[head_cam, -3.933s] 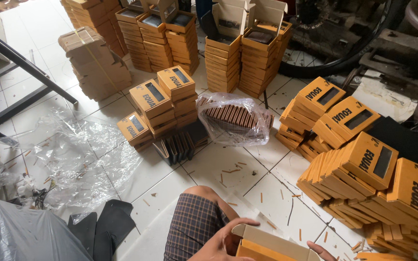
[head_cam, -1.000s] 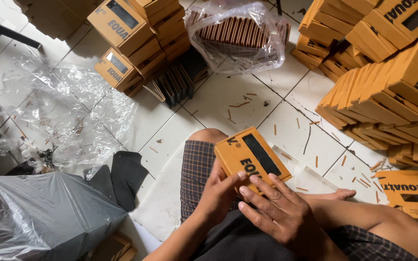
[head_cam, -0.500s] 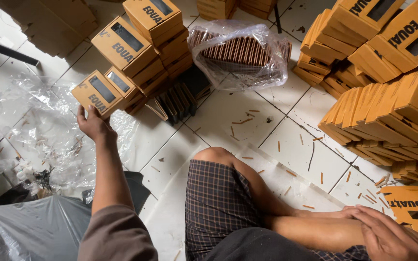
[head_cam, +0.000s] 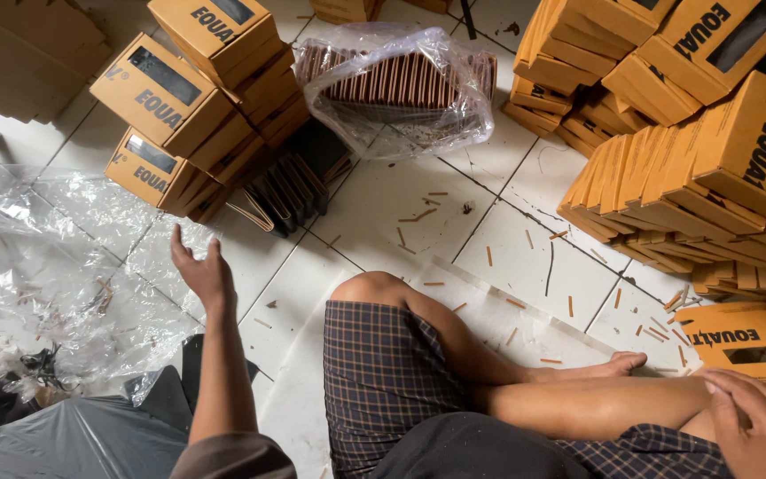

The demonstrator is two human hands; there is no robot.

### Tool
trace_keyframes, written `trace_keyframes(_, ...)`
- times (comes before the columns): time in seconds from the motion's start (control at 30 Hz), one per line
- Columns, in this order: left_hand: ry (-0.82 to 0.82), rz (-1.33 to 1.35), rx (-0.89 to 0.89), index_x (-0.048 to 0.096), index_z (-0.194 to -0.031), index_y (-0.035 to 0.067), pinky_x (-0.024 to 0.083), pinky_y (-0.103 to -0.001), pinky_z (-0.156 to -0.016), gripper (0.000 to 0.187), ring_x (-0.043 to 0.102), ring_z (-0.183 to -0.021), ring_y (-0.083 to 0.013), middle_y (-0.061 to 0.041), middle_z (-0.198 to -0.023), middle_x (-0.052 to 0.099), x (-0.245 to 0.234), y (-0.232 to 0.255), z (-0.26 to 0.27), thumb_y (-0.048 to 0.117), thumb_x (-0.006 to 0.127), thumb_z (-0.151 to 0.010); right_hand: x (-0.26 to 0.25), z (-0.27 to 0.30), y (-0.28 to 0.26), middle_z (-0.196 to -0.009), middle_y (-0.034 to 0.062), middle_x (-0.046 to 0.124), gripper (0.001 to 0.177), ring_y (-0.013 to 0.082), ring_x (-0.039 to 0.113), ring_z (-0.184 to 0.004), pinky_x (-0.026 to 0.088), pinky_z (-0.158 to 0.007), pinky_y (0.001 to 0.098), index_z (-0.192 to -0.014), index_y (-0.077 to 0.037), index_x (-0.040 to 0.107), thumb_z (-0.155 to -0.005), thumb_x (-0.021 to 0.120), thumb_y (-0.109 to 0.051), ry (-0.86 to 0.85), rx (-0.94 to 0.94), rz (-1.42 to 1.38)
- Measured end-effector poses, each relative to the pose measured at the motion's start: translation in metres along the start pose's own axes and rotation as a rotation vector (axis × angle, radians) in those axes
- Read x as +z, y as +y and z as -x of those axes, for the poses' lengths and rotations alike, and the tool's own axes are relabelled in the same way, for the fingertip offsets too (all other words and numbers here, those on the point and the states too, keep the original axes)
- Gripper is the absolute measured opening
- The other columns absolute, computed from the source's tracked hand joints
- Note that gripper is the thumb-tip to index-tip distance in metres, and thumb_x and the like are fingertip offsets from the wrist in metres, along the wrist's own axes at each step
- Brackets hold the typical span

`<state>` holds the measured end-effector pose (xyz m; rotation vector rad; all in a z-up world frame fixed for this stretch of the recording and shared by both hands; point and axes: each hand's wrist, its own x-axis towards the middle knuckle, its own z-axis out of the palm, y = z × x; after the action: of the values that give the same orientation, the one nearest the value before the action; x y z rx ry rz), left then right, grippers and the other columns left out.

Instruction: The person, while sitting on the floor, picks up cardboard box blanks, folds them into shape, places a leather wallet inside each box, and then closes the lid. They repeat this process for several wallets, picking the wallets and boxes from nearby piles on the floor.

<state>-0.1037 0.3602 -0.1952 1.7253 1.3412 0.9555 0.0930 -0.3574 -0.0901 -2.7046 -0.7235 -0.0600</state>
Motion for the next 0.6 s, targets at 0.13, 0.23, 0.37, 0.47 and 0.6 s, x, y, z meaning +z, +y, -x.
trace_keyframes(0.13,-0.16,-0.027,-0.1,0.051,-0.144,0.016,0.038,-0.052,-0.113,0.05,0.042,-0.143,-0.0367,-0.015,-0.155,0.042,0.001,0.055,0.095,0.01,0.059,-0.095,0.026,0.013,0.073,-0.12,0.0103,0.078,0.017,0.0242,0.073,-0.113,0.059,-0.105,0.0381,-0.122,-0.001,0.08,-0.11,0.068,-0.006,0.038,0.049,0.118)
trace_keyframes(0.23,-0.38,-0.007,-0.096,0.054,-0.141,0.016,0.036,-0.051,-0.115,0.046,0.042,-0.146,-0.0304,-0.013,-0.159,0.039,0.008,0.085,0.153,0.014,0.059,-0.095,-0.001,0.004,0.043,-0.127,-0.001,0.076,0.025,0.0248,0.074,-0.112,0.058,-0.095,0.0414,-0.127,-0.022,0.076,-0.105,0.065,-0.027,-0.087,0.313,0.375)
trace_keyframes(0.37,-0.698,-0.115,0.1,0.064,-0.134,0.007,0.034,-0.04,-0.12,0.041,0.046,-0.145,-0.0251,-0.017,-0.145,0.056,0.016,0.094,0.199,0.006,0.038,-0.102,-0.031,-0.022,0.016,-0.132,0.0004,0.071,0.03,0.0273,0.065,-0.117,0.05,-0.089,0.0437,-0.117,-0.018,0.076,-0.097,0.063,-0.035,-0.164,0.868,-0.04)
trace_keyframes(0.47,-0.788,-0.427,0.222,0.057,-0.143,0.019,0.031,-0.051,-0.115,0.046,0.042,-0.142,-0.036,-0.013,-0.16,0.044,0.025,0.104,0.201,0.034,0.049,-0.101,-0.022,-0.004,0.063,-0.133,0.008,0.069,0.025,0.0259,0.059,-0.13,0.048,-0.098,0.0446,-0.118,-0.018,0.074,-0.098,0.066,-0.03,-0.005,1.049,-0.19)
trace_keyframes(0.6,-0.828,-0.561,0.292,0.06,-0.141,0.024,0.038,-0.053,-0.11,0.048,0.049,-0.136,-0.0379,-0.012,-0.157,0.049,0.041,0.094,0.191,0.042,0.05,-0.098,0.008,0.026,0.126,-0.147,0.0139,0.051,0.058,0.0424,0.055,-0.125,0.05,-0.09,0.0617,-0.146,-0.022,0.053,-0.093,0.068,-0.041,-0.096,1.172,0.037)
